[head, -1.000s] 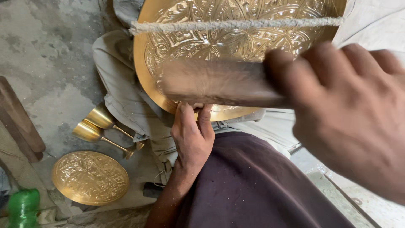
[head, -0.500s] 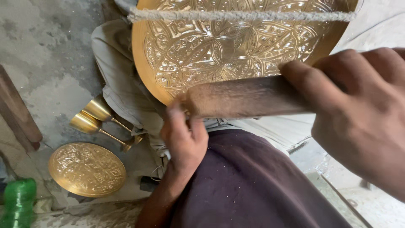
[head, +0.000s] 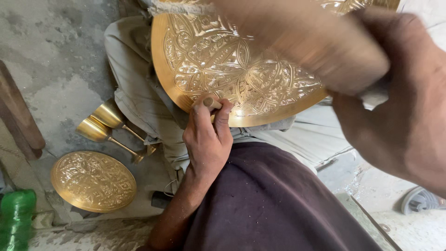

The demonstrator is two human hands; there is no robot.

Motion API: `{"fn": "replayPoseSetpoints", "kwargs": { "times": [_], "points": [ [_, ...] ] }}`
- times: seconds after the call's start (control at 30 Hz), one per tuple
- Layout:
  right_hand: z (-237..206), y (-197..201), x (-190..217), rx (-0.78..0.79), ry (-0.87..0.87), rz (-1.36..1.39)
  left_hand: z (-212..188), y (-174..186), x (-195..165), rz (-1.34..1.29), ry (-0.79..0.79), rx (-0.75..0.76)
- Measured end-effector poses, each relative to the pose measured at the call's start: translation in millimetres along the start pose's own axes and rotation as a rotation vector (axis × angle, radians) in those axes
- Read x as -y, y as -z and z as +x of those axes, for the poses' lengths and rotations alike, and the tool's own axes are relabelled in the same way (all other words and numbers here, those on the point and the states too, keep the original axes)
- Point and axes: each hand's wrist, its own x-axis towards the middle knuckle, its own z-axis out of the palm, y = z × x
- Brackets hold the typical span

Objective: The person sits on the floor with a large decorated brass tray on their lap and hammers a small punch along the engraved pattern, working section by section around the tray to deepen the floral design. They reposition the punch repeatedly and steady the tray with the other hand while striking with a wooden mallet.

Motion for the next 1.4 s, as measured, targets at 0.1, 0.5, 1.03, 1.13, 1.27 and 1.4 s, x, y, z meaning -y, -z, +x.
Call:
{"fn": "replayPoseSetpoints", "kwargs": {
  "times": [0.1, 0.5, 1.03, 1.13, 1.27, 1.4],
  "points": [
    [4, -1, 6, 0.037, -0.024, -0.143, 1, -1, 1, 0.005, -0.02, -0.008],
    [16, 1, 13, 0.022, 0.097, -0.249, 1, 4, 4, -0.007, -0.007, -0.028],
    [21, -2, 18, 0.018, 0.03, 0.064, 4, 9, 2, -0.067, 0.015, -0.025],
    [19, -2, 15, 0.038, 0.22, -0.412, 6, 8, 2, -0.044, 0.004, -0.034],
    [18, -3, 11, 0.085, -0.215, 0.187, 6, 9, 2, -0.061, -0.022, -0.062],
    [16, -3, 13, 0.138, 0.21, -0.677, 4, 10, 2, -0.038, 0.012, -0.018]
  ]
}}
